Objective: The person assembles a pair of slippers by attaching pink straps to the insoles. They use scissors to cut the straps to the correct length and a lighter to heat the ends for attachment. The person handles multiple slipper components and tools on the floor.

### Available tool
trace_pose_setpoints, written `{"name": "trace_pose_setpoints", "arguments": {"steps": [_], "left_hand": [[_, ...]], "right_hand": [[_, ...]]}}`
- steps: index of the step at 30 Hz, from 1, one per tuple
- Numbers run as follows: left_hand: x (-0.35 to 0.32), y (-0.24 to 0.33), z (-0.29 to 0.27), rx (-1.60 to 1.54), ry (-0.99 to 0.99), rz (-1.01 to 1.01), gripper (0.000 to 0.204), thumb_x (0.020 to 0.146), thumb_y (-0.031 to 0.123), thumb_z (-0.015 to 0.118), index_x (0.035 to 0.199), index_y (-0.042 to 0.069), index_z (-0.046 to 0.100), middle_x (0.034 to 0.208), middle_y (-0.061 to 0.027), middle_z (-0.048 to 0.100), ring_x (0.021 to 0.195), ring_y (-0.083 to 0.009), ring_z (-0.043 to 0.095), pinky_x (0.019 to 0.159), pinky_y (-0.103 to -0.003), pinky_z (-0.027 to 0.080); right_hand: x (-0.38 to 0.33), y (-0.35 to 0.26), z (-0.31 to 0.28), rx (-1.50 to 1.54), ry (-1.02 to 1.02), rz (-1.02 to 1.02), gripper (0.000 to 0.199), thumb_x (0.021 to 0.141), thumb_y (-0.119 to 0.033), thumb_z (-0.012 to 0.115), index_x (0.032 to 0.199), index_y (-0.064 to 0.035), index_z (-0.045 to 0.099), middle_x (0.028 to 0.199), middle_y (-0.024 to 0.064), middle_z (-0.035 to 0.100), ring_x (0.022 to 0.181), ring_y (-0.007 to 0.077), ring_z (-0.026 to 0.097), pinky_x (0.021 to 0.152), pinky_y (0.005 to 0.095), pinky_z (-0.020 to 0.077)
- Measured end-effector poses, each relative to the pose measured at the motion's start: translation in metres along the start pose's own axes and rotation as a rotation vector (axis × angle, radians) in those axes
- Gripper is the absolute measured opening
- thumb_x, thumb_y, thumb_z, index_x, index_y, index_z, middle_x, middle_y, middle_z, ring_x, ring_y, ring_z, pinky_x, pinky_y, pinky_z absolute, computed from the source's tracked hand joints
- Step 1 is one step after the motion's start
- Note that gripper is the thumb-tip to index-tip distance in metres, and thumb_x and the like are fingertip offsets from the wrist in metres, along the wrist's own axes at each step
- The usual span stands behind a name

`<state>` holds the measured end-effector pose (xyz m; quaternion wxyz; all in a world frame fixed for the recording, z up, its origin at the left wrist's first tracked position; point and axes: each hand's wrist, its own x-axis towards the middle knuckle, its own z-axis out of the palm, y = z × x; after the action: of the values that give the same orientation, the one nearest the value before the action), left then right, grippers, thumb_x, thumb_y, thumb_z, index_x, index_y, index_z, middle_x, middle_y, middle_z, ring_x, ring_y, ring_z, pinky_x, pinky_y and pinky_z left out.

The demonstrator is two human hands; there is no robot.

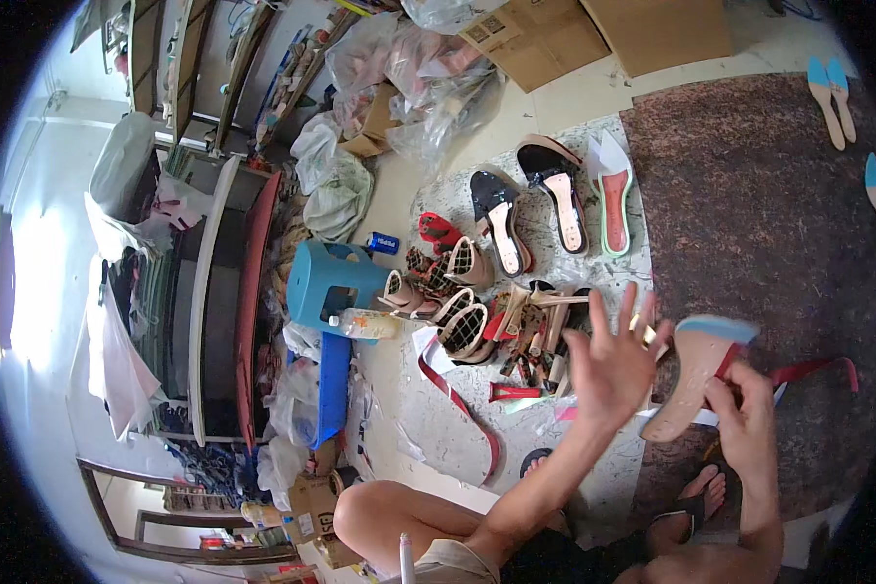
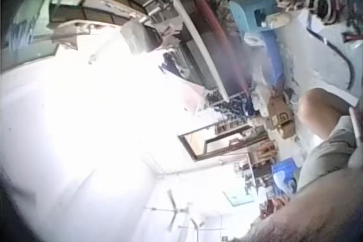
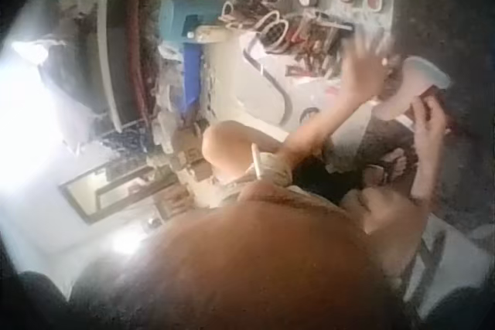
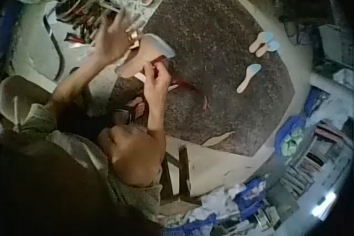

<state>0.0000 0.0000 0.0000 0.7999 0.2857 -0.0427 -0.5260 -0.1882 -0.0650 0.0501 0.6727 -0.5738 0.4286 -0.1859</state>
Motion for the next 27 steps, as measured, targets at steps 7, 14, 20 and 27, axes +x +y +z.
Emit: {"name": "trace_pose_setpoints", "arguments": {"steps": [7, 14, 20, 27], "left_hand": [[-0.022, -0.027, -0.021, 0.661, -0.282, -0.497, 0.044, 0.103, 0.034, 0.046, 0.136, 0.005, 0.049, 0.135, -0.01, 0.054, 0.121, -0.0135, 0.05, 0.103, -0.032, 0.04], [-0.007, 0.017, -0.006, 0.41, -0.036, -0.393, 0.04, 0.102, 0.033, 0.045, 0.116, -0.001, 0.061, 0.114, -0.0107, 0.067, 0.103, -0.0188, 0.062, 0.096, -0.035, 0.046], [0.015, 0.037, -0.012, 0.03, 0.032, -0.284, 0.031, 0.102, 0.031, 0.047, 0.094, 0.003, 0.056, 0.088, -0.0131, 0.064, 0.107, -0.0343, 0.063, 0.103, -0.053, 0.046], [0.011, 0.064, 0.006, 0.015, 0.248, -0.173, 0.027, 0.102, 0.03, 0.046, 0.093, 0.005, 0.055, 0.078, -0.0049, 0.057, 0.071, -0.0199, 0.058, 0.096, -0.05, 0.049]], "right_hand": [[0.004, 0.011, 0.021, -0.12, 0.171, -0.145, 0.013, 0.094, -0.011, 0.059, 0.094, 0.0015, 0.063, 0.088, 0.0029, 0.061, 0.083, 0.0084, 0.054, 0.069, 0.026, 0.044], [0.0, -0.013, 0.017, -0.403, -0.104, -0.197, 0.024, 0.088, -0.008, 0.063, 0.111, -0.0021, 0.06, 0.088, 0.0109, 0.066, 0.079, 0.0212, 0.065, 0.065, 0.034, 0.0503], [-0.007, -0.016, 0.032, -0.905, -0.216, -0.583, 0.025, 0.085, -0.005, 0.058, 0.109, 0.0001, 0.057, 0.079, 0.0127, 0.065, 0.07, 0.0284, 0.068, 0.059, 0.0397, 0.0538], [-0.015, -0.023, 0.028, -0.932, -0.268, -0.697, 0.042, 0.082, -0.007, 0.06, 0.121, 0.0074, 0.051, 0.076, 0.0103, 0.062, 0.07, 0.0242, 0.07, 0.057, 0.0362, 0.0562]]}}
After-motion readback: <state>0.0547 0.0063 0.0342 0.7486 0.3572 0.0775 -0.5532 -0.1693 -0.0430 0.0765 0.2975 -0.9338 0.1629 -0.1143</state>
